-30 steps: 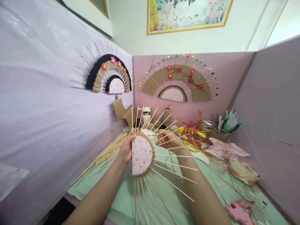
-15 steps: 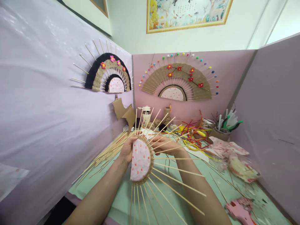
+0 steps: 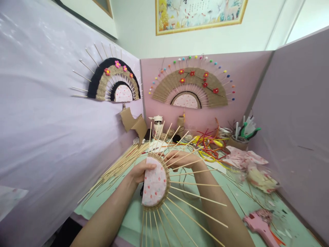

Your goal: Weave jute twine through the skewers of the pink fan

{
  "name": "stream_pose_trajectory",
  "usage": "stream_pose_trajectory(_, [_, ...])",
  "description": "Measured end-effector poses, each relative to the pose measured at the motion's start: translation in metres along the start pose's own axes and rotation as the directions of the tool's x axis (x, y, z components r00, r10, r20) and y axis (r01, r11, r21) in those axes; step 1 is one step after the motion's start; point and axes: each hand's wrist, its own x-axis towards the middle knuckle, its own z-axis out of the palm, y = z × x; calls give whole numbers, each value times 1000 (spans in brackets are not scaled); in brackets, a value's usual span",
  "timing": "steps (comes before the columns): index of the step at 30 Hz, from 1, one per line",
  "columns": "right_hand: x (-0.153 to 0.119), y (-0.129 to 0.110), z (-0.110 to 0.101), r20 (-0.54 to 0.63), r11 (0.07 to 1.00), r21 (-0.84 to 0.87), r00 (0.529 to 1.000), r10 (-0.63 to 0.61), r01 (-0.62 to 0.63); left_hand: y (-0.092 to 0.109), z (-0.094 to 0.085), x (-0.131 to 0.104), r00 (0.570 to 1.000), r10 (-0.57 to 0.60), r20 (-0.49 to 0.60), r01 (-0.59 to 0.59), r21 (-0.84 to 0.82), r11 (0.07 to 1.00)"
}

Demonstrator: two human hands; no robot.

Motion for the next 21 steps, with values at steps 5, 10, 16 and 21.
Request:
stream_pose_trajectory(5, [-8,-3,-7,-18,999,9,999,-45,45,5,1,-2,997,61,-37,-58,59,997])
stream_pose_trajectory(10, [-15,-4,-14,-54,998,-3,996,-65,65,6,0,-1,990,136,-41,-134,57,989])
stream_pose_trajectory(16, [-16,-2,-15,-30,996,-21,996,-89,88,7,3,-2,989,145,-11,-144,43,989])
stream_pose_trajectory(21, [-18,0,-19,-36,997,-27,996,-77,76,8,3,-2,985,156,-67,-154,33,987])
